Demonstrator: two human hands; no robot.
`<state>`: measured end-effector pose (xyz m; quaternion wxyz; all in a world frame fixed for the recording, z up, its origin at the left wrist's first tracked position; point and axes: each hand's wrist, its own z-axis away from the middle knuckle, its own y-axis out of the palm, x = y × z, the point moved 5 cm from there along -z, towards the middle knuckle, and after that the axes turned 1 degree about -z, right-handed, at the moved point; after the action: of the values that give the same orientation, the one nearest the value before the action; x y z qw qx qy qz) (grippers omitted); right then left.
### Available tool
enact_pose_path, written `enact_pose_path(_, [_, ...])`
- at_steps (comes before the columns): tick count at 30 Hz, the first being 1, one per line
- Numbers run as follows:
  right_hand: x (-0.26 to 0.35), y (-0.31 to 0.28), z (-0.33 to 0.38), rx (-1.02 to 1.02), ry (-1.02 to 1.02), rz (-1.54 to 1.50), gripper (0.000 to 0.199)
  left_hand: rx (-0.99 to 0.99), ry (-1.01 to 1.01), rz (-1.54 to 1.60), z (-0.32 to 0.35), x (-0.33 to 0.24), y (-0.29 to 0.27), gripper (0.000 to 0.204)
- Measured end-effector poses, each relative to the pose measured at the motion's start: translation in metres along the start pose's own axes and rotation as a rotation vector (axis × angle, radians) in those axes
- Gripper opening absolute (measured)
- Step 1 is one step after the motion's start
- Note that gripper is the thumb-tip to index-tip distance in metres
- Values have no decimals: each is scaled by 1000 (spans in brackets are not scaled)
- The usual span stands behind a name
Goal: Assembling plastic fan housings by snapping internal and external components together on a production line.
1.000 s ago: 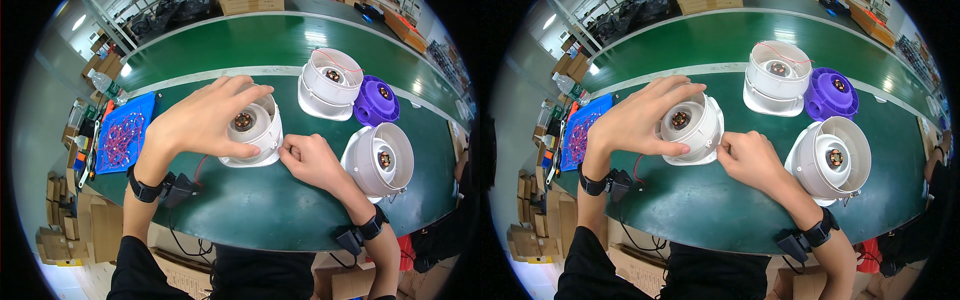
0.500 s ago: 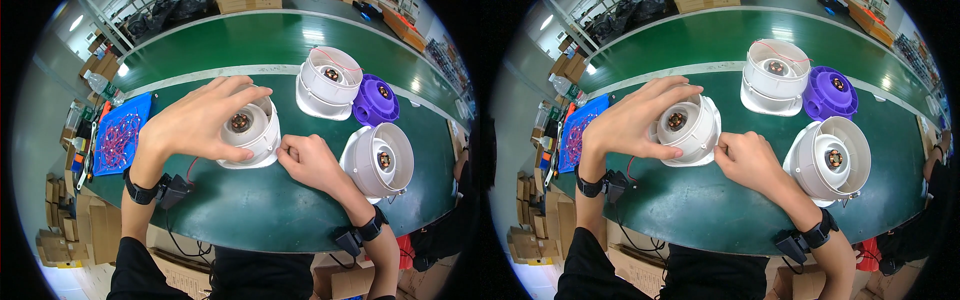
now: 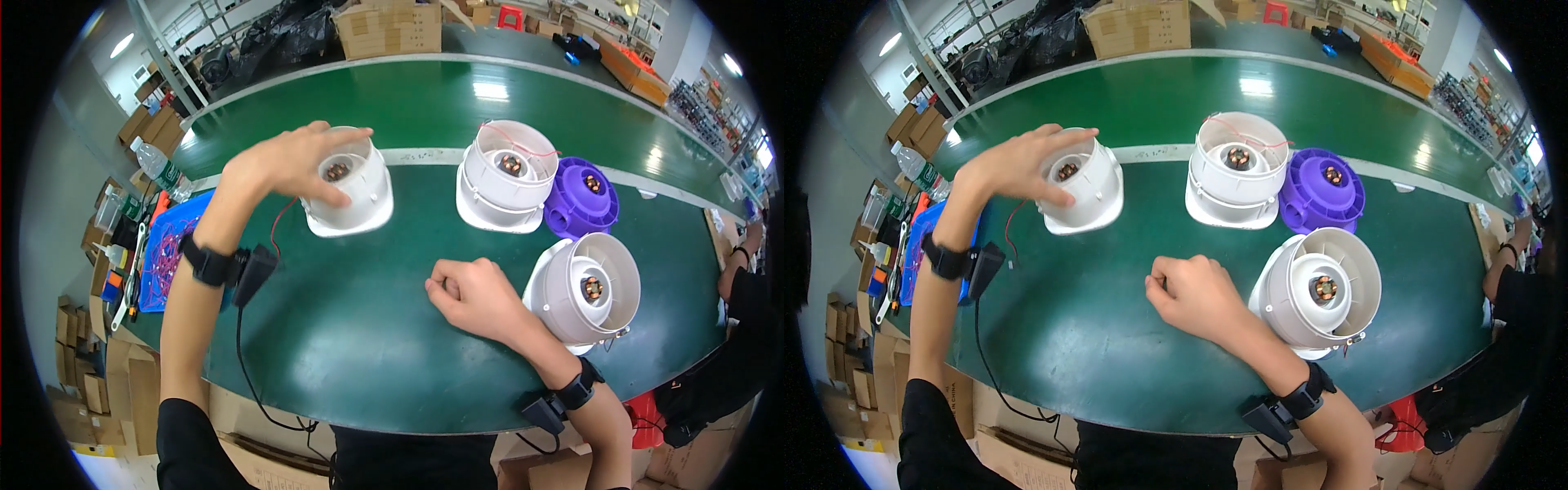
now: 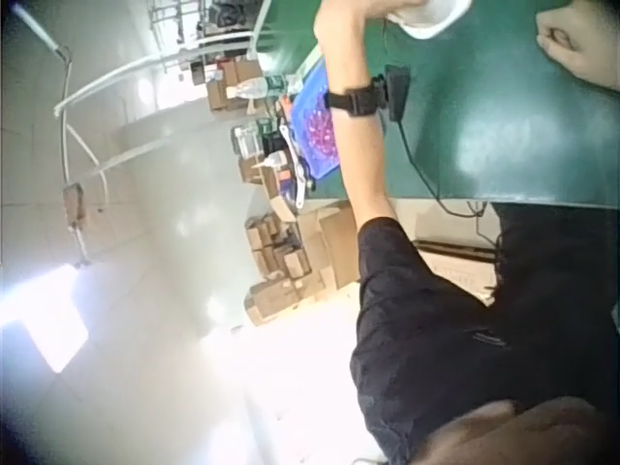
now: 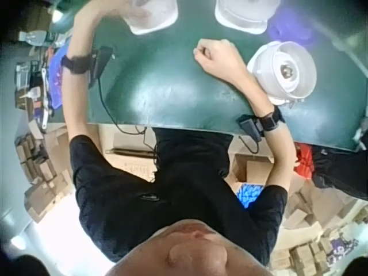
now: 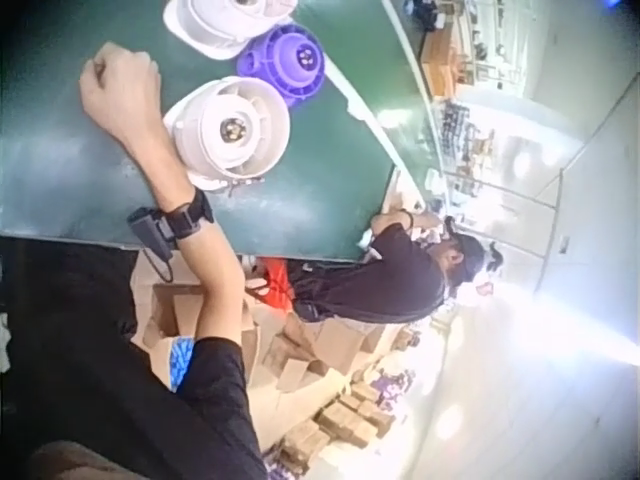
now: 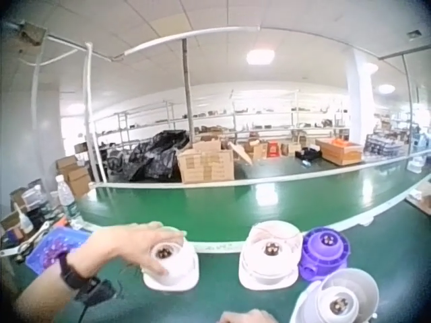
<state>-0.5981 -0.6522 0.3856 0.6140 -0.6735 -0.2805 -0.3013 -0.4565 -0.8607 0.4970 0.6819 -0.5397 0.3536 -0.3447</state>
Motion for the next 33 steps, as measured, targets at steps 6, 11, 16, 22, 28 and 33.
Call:
enact_pose_path(6, [-9,0,4,-90,-116,-14,19,2,-55,-9,-83,74,-10,109])
enact_pose_path(11, [-14,13,-3,-98,-151,14,19,-55,-67,153,-126,138,-10,138])
enact_pose_path(16, [-3,6,1,-111,-159,-82,22,-105,-127,95,-152,191,-14,138])
enact_pose_path(22, [-21,6,-3,-142,-159,-112,23,-512,-408,-58,-150,126,-8,120])
enact_pose_path(28, [-13,-1,1,-75,-134,-103,18,-674,189,247,-139,27,-2,60])
enact_pose_path(33, [-12,3,1,-88,-144,-64,15,-327,591,545,-105,-113,19,94])
